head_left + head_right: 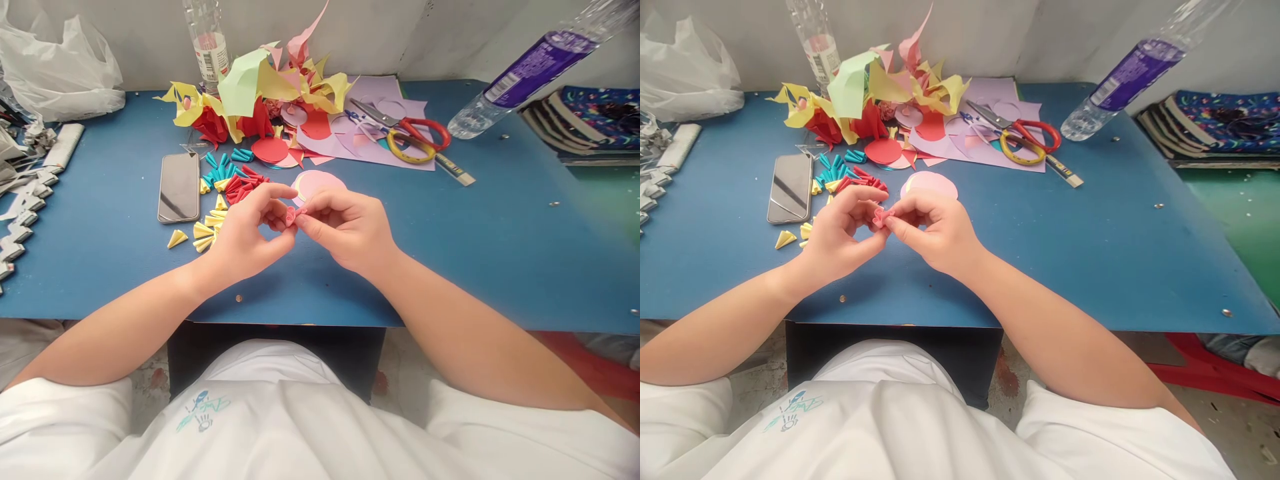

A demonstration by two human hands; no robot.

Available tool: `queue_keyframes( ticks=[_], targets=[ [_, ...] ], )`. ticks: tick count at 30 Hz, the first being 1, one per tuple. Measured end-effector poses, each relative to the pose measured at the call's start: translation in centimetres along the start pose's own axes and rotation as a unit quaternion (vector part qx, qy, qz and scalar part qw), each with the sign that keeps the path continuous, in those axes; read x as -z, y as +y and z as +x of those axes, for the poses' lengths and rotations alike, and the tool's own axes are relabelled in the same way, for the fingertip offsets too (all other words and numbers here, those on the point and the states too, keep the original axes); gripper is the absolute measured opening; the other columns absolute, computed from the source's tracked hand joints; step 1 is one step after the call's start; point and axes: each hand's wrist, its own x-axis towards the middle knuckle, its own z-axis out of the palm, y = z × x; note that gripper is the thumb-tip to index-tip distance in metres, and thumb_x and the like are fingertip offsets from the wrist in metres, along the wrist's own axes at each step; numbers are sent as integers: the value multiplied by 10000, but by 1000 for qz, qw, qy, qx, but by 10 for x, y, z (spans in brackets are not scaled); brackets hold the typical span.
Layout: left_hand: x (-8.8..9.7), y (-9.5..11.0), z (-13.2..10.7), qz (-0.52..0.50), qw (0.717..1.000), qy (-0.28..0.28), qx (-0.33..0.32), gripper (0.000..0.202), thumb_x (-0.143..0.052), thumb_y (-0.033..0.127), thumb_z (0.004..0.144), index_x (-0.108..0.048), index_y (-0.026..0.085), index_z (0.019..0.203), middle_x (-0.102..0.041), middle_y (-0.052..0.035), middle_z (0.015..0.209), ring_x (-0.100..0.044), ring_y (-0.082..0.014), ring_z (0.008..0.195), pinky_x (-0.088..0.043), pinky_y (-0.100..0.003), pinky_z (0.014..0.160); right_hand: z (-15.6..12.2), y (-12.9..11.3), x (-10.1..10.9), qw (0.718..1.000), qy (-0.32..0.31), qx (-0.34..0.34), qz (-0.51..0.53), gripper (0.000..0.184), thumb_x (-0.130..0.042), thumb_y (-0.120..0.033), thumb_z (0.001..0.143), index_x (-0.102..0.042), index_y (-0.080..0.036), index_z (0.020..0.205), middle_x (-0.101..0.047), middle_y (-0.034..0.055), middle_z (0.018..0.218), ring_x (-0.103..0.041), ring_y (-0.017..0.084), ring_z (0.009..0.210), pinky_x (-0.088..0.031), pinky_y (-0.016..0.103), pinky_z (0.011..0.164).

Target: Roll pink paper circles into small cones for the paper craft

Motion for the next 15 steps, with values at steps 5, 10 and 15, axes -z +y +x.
queue_keyframes(
  ticks=[5,10,15],
  targets=[
    [1,-2,0,-11,999,-7,-30,416,-824,130,888,-717,223,1279,-798,-21,967,-761,-145,844,-644,-273,815,-1,4,3,999,-1,29,-26,358,-951,-628,996,-883,-281,943,-829,55,904,-756,216,790,-646,386,651],
    [2,-8,0,-21,998,-7,-59,387,-827,129,916,-725,228,1275,-809,-10,963,-773,-125,824,-650,-245,805,0,8,3,997,-14,68,-26,347,-918,-604,1040,-868,-269,964,-817,53,925,-760,206,808,-648,365,645],
    [2,-8,1,-34,999,-1,-38,326,-905,211,948,-717,238,1213,-819,-16,966,-807,-138,845,-672,-251,813,1,9,4,997,-10,77,-28,324,-910,-596,1049,-875,-277,1009,-810,56,976,-771,212,866,-670,366,686]
  ],
)
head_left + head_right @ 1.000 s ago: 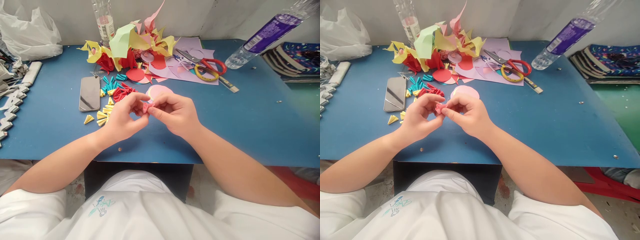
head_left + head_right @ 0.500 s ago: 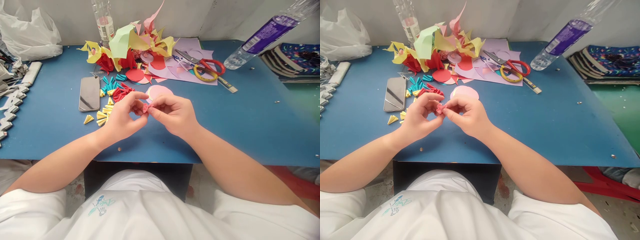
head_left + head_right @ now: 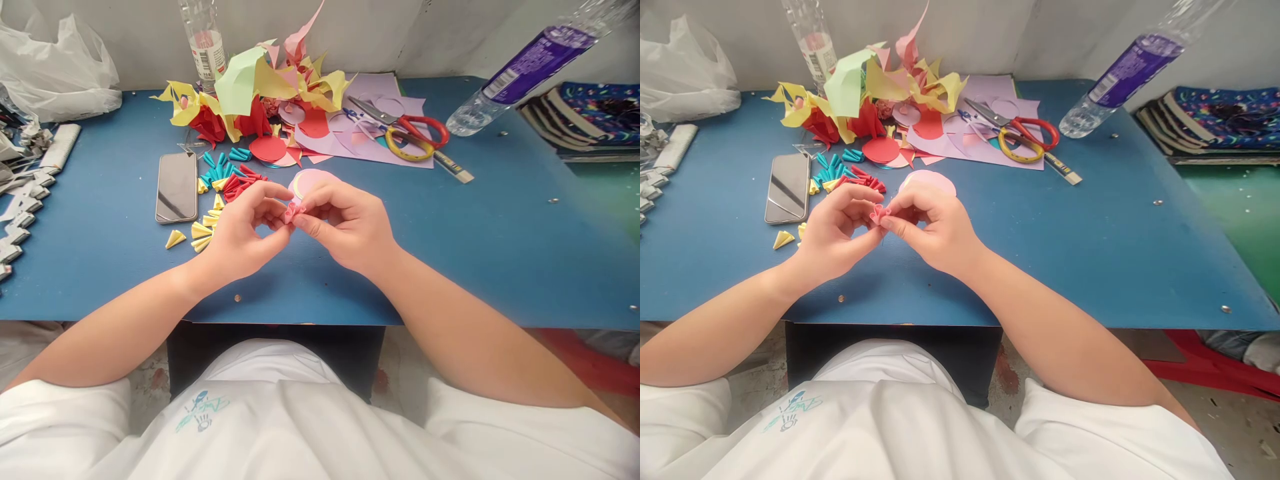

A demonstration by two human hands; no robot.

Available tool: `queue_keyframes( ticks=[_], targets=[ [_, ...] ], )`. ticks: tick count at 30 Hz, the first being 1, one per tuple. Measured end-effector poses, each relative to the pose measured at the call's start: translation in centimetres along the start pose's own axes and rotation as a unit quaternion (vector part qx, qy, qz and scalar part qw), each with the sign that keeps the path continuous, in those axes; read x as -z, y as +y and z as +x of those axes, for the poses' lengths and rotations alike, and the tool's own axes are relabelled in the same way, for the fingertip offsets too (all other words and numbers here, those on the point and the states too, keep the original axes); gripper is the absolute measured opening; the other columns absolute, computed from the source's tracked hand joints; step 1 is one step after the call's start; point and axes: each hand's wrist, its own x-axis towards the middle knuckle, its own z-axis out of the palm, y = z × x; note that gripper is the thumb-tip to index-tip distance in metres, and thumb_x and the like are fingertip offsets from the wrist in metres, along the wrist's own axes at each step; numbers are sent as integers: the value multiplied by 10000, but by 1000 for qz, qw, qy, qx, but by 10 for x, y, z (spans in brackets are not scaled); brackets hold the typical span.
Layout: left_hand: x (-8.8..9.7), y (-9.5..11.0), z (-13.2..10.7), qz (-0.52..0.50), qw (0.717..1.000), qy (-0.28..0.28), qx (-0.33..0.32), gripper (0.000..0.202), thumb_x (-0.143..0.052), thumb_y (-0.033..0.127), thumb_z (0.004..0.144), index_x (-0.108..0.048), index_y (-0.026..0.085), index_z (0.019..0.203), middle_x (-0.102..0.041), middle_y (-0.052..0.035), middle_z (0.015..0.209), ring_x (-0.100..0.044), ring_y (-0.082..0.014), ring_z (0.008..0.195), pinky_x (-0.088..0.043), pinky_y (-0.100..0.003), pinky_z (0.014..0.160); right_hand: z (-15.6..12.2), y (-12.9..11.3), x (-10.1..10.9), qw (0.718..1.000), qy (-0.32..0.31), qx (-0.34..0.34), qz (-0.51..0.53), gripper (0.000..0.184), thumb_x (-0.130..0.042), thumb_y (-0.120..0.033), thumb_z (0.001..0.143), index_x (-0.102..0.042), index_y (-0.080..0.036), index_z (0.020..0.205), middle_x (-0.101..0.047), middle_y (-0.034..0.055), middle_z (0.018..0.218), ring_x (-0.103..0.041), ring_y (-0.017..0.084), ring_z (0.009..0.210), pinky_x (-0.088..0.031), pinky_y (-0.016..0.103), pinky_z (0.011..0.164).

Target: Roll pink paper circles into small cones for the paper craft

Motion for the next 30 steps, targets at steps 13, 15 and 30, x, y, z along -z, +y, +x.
queue_keyframes(
  ticks=[13,15,30],
  targets=[
    [-1,5,2,34,999,11,9,247,-911,236,916,-665,228,934,-773,-15,910,-756,-142,793,-702,-282,778,-3,1,-2,995,17,49,-80,231,-859,-476,1092,-865,-272,982,-793,51,910,-727,209,792,-630,369,661],
    [1,7,2,41,999,6,13,214,-910,262,934,-701,218,931,-798,-27,919,-784,-156,806,-723,-301,802,-3,0,-2,994,16,57,-87,225,-846,-459,1099,-847,-269,979,-782,47,894,-721,207,777,-624,369,658],
    [4,14,-2,104,994,44,7,120,-921,294,993,-858,208,938,-922,-51,962,-882,-213,839,-757,-361,910,2,-5,2,993,4,61,-102,274,-843,-517,1110,-816,-266,1003,-806,56,949,-770,224,853,-602,339,613]
  ],
)
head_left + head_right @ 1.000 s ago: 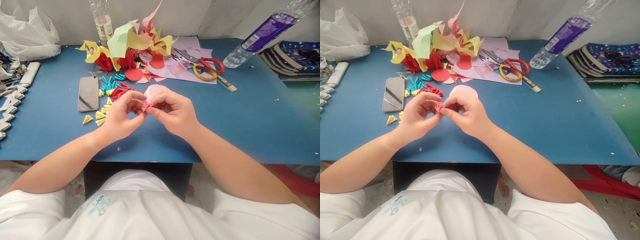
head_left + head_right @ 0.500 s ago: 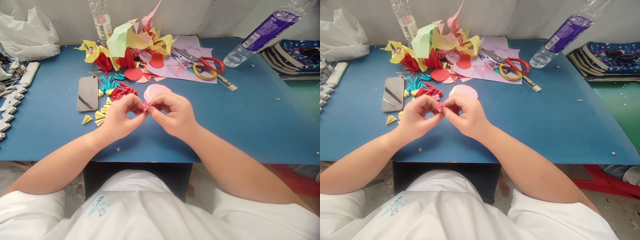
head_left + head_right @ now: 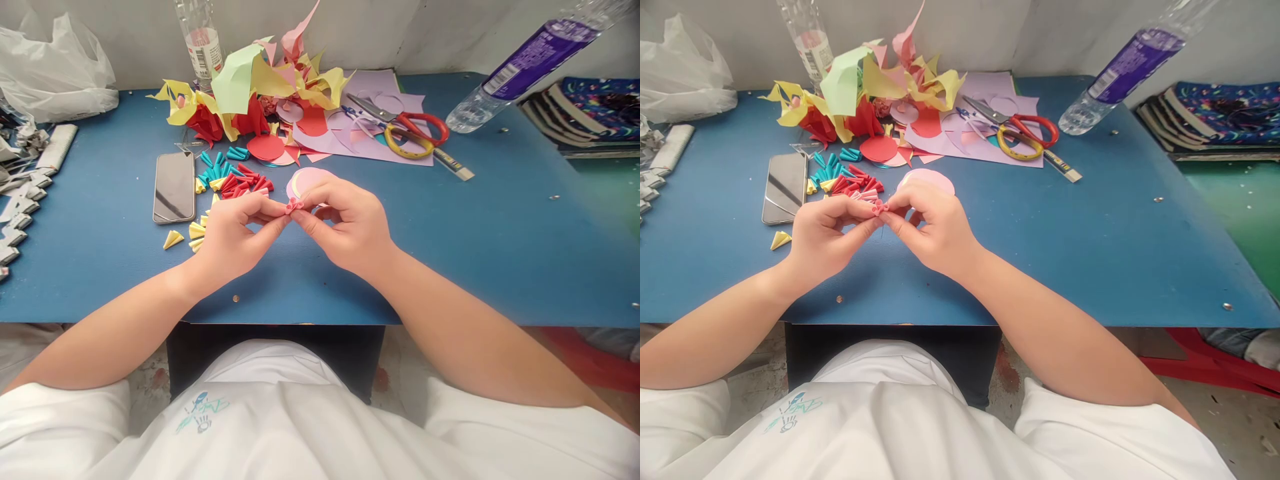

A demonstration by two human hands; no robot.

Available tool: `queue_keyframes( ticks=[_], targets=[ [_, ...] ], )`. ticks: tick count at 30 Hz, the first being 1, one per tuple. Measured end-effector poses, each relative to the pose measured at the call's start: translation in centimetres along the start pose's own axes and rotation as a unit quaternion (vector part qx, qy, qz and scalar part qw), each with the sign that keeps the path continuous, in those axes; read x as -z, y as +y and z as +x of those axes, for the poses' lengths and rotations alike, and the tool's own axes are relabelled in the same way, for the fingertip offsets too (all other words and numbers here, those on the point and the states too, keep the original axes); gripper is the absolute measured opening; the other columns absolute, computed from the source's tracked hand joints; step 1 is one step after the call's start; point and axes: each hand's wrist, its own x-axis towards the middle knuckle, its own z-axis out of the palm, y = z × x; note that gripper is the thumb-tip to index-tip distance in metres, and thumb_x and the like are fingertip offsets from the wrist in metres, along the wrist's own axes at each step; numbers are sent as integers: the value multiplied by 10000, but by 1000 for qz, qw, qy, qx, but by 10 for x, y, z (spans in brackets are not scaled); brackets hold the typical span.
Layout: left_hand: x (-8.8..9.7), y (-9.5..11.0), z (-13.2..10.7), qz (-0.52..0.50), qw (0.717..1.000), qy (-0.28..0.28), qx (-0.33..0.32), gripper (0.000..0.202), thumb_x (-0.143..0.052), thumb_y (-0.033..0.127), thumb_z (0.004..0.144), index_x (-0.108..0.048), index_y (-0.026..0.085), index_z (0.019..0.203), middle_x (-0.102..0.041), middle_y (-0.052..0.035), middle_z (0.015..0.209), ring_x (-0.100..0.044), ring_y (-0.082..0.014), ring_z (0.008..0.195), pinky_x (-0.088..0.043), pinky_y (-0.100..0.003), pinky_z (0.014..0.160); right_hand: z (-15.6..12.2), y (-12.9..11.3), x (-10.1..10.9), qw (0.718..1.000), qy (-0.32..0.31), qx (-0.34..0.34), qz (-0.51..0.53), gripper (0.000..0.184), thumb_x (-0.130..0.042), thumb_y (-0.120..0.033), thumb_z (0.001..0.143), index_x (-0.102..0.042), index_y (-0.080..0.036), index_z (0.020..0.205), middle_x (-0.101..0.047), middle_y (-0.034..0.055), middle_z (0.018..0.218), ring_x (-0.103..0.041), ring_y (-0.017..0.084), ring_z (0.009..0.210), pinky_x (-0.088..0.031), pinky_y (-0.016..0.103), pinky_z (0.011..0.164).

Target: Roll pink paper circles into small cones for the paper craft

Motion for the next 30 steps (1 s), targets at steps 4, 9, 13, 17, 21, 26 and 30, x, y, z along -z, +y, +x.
queue_keyframes(
  ticks=[4,9,13,17,21,26,30],
  targets=[
    [0,0,1,18,999,-10,-25,80,-863,255,1009,-838,210,948,-914,-49,940,-891,-218,850,-754,-331,845,-1,0,0,1000,7,-4,-10,231,-849,-475,1103,-841,-274,989,-816,52,936,-774,228,841,-615,349,611],
    [0,0,2,34,998,-13,-56,81,-828,236,1019,-825,211,942,-912,-46,933,-884,-207,824,-737,-309,806,-1,0,-1,999,22,17,-27,155,-876,-393,1070,-851,-283,962,-827,40,909,-759,216,790,-590,337,570],
    [0,-3,2,33,998,-21,-50,125,-835,304,1030,-818,214,944,-910,-58,945,-869,-215,833,-740,-343,835,0,-1,0,999,27,31,-24,92,-887,-344,1061,-870,-302,980,-843,41,911,-763,227,786,-603,365,588],
    [1,-5,1,28,998,-28,-38,179,-854,377,1041,-825,222,957,-905,-65,954,-852,-221,846,-740,-370,854,1,-1,1,998,27,48,-26,76,-922,-263,1029,-874,-291,977,-845,30,898,-756,213,771,-603,356,592],
    [1,-7,2,7,998,-43,-37,251,-844,452,1079,-808,225,978,-883,-60,945,-826,-202,842,-722,-356,854,3,-2,2,999,33,33,-11,165,-990,-370,994,-863,-286,930,-829,36,875,-751,220,771,-611,358,587],
    [3,-7,4,-32,997,-62,-32,292,-853,491,1090,-794,216,1008,-878,-76,994,-830,-197,887,-714,-331,862,3,-6,3,997,14,-68,31,333,-1009,-579,947,-873,-283,1013,-843,49,999,-795,223,832,-652,349,622],
    [3,-7,4,-53,996,-70,-4,285,-918,473,1033,-799,215,1008,-871,-67,985,-831,-197,881,-726,-339,869,2,-6,2,996,0,-76,47,331,-970,-567,988,-896,-278,1134,-866,56,1037,-817,218,873,-677,340,669]
  ],
)
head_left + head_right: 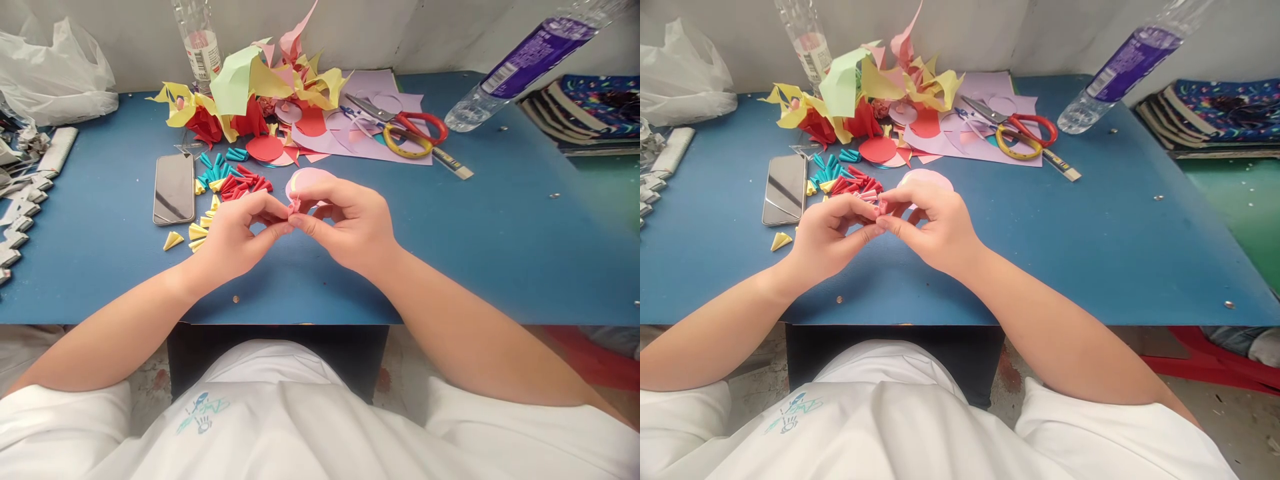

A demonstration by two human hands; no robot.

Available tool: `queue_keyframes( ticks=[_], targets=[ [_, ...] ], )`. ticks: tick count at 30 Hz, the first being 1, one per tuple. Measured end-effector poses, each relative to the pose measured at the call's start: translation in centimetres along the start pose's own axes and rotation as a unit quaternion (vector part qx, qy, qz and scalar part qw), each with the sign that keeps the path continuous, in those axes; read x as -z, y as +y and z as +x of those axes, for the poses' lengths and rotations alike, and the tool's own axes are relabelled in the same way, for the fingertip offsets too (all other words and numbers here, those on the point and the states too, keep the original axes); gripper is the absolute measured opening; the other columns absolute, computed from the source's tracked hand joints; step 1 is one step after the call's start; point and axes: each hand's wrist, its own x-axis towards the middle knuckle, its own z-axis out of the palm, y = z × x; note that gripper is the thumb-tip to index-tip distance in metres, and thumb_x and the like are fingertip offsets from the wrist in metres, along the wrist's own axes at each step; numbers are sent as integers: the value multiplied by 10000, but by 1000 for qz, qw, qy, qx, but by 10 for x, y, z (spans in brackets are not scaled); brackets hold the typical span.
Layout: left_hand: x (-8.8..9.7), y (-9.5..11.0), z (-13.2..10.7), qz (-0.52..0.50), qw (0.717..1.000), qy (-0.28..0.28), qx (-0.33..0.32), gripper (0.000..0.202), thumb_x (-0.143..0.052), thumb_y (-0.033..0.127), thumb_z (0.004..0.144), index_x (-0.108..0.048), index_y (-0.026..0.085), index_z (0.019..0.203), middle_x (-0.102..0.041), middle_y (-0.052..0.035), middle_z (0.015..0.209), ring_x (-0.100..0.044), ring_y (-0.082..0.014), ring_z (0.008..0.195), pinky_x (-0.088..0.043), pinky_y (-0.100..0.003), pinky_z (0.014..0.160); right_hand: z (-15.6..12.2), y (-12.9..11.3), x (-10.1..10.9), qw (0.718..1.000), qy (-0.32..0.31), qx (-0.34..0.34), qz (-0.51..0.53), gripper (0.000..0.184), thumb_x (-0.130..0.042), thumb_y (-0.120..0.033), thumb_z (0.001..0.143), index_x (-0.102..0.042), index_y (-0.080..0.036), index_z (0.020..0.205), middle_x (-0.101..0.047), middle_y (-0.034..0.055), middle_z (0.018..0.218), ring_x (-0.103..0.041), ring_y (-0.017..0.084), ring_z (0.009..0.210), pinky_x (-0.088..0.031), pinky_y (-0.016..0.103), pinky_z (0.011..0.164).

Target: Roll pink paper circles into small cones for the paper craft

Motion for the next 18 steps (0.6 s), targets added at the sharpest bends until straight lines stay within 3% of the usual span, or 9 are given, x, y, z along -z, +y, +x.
queue_keyframes(
  ticks=[6,11,18],
  targets=[
    [-1,1,2,-18,999,17,43,190,-940,366,975,-830,211,972,-880,-62,971,-837,-204,868,-736,-342,847,-1,5,-3,999,20,28,12,204,-941,-477,1019,-905,-297,1110,-877,48,1034,-795,208,843,-673,359,684],
    [-3,3,3,-46,996,28,71,161,-930,361,968,-862,215,971,-903,-64,991,-872,-244,912,-769,-390,876,-2,7,-3,1000,22,21,2,219,-907,-503,1040,-911,-303,1127,-882,56,1080,-799,223,873,-696,385,719],
    [-6,2,-3,40,997,59,22,115,-860,304,1021,-918,208,1045,-930,-64,1014,-890,-227,887,-749,-345,890,-4,10,-6,998,37,53,-23,158,-886,-389,1046,-931,-295,1164,-893,70,1110,-820,233,893,-720,410,771]
  ],
)
